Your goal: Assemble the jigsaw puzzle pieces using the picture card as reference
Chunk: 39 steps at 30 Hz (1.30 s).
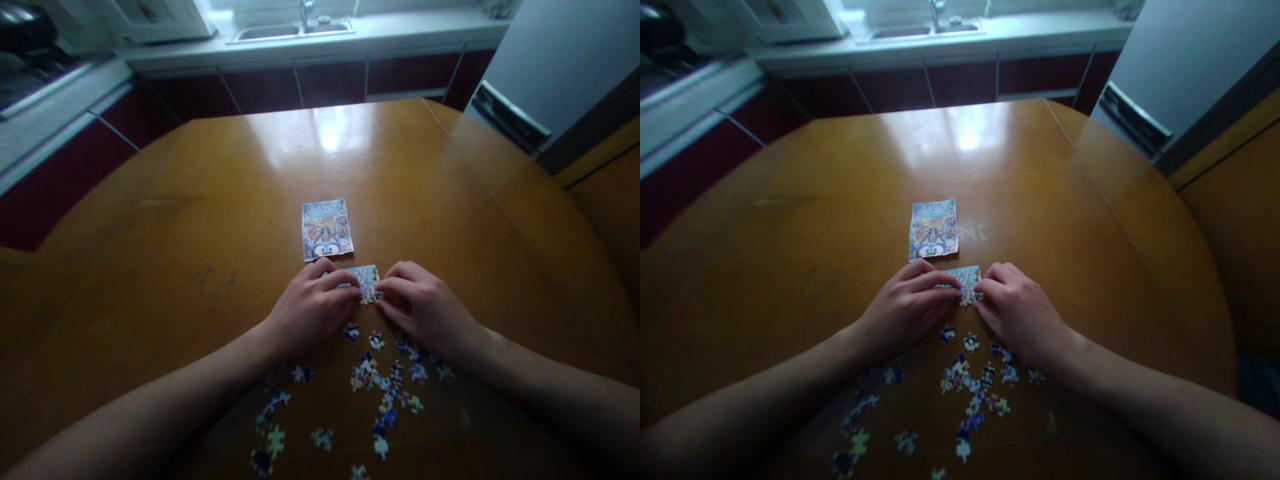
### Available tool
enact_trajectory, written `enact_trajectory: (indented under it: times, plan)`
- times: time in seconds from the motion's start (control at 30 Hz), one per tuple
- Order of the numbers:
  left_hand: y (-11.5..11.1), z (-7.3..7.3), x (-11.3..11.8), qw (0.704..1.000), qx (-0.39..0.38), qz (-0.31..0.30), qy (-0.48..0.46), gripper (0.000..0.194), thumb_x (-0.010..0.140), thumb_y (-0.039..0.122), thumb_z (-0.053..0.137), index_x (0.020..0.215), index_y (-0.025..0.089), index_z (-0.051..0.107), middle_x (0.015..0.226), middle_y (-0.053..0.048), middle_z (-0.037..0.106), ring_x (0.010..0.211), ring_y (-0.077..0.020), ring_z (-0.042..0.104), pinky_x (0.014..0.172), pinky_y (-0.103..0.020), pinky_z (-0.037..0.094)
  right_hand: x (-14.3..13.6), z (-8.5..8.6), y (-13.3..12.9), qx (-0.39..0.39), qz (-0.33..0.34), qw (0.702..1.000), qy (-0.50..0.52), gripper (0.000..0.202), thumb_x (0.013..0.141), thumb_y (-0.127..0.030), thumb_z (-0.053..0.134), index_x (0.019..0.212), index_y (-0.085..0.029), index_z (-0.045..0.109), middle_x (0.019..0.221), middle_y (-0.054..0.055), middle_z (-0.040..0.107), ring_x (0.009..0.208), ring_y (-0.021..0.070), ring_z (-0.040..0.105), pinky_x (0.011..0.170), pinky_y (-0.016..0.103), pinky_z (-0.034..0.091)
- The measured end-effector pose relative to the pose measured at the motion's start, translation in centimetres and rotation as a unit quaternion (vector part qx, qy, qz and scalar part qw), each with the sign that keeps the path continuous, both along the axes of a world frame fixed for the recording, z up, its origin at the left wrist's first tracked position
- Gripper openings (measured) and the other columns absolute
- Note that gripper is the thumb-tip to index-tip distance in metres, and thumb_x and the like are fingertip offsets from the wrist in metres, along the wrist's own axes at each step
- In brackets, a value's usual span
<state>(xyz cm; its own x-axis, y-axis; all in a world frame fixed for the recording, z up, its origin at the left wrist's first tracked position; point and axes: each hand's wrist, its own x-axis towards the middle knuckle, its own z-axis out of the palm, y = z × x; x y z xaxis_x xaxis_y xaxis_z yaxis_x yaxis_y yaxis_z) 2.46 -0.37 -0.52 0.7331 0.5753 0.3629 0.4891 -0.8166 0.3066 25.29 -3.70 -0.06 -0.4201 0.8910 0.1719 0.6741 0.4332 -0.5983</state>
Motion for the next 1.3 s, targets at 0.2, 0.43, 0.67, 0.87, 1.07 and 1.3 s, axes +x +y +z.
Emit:
enact_trajectory:
  times: [0.2, 0.43, 0.67, 0.87, 1.07, 1.3]
  plan:
    - [0.0, -0.2, -0.1, 1.0, -0.003, -0.003, -0.007, 0.016, 0.092, 0.016, 0.06, 0.1, 0.023, 0.072, 0.106, 0.0, 0.072, 0.089, -0.018, 0.054, 0.085, -0.034, 0.05, -0.6, -0.1, -0.2, 0.017, 0.015, 0.999, -0.023, 0.007, 0.089, -0.023, 0.066, 0.094, -0.019, 0.069, 0.097, 0.008, 0.063, 0.091, 0.0219, 0.057, 0.081, 0.037, 0.052]
    - [0.1, -0.1, 0.0, 1.0, -0.007, -0.008, -0.01, 0.014, 0.093, 0.017, 0.061, 0.099, 0.022, 0.072, 0.105, 0.001, 0.072, 0.087, -0.018, 0.053, 0.084, -0.034, 0.05, -0.8, -0.4, -0.1, 0.034, 0.014, 0.999, -0.029, 0.009, 0.089, -0.024, 0.066, 0.095, -0.018, 0.068, 0.099, 0.008, 0.062, 0.092, 0.0218, 0.056, 0.081, 0.037, 0.052]
    - [0.1, 0.0, 0.0, 1.0, -0.006, -0.008, -0.006, 0.014, 0.094, 0.019, 0.06, 0.099, 0.022, 0.073, 0.105, 0.0, 0.072, 0.088, -0.018, 0.053, 0.085, -0.034, 0.049, -1.3, 0.2, -0.2, 0.096, 0.039, 0.99, -0.1, 0.014, 0.094, -0.023, 0.056, 0.094, -0.015, 0.068, 0.094, 0.01, 0.062, 0.091, 0.0233, 0.054, 0.08, 0.037, 0.049]
    - [0.1, 0.0, 0.0, 1.0, -0.003, -0.011, -0.012, 0.015, 0.094, 0.018, 0.059, 0.096, 0.021, 0.073, 0.103, 0.0, 0.072, 0.088, -0.0181, 0.053, 0.085, -0.033, 0.049, -1.5, 0.4, -0.3, 0.195, 0.077, 0.956, -0.206, 0.024, 0.099, -0.022, 0.047, 0.086, -0.016, 0.066, 0.085, 0.009, 0.062, 0.082, 0.0223, 0.051, 0.072, 0.038, 0.041]
    - [0.1, -0.3, 0.0, 1.0, -0.01, -0.01, -0.01, 0.015, 0.094, 0.018, 0.059, 0.097, 0.022, 0.073, 0.104, 0.001, 0.072, 0.089, -0.0179, 0.053, 0.087, -0.033, 0.049, -1.4, -0.4, -0.3, 0.254, 0.089, 0.941, -0.207, 0.018, 0.096, -0.02, 0.055, 0.081, -0.016, 0.064, 0.082, 0.005, 0.063, 0.079, 0.0203, 0.05, 0.069, 0.037, 0.035]
    - [0.1, -0.2, 0.1, 1.0, -0.018, -0.007, -0.016, 0.016, 0.094, 0.015, 0.057, 0.095, 0.02, 0.072, 0.102, 0.0, 0.071, 0.089, -0.0179, 0.053, 0.087, -0.034, 0.049, -1.1, -0.2, -0.3, 0.277, 0.112, 0.934, -0.198, 0.015, 0.095, -0.015, 0.056, 0.083, -0.015, 0.065, 0.085, 0.006, 0.064, 0.081, 0.0202, 0.05, 0.07, 0.036, 0.035]
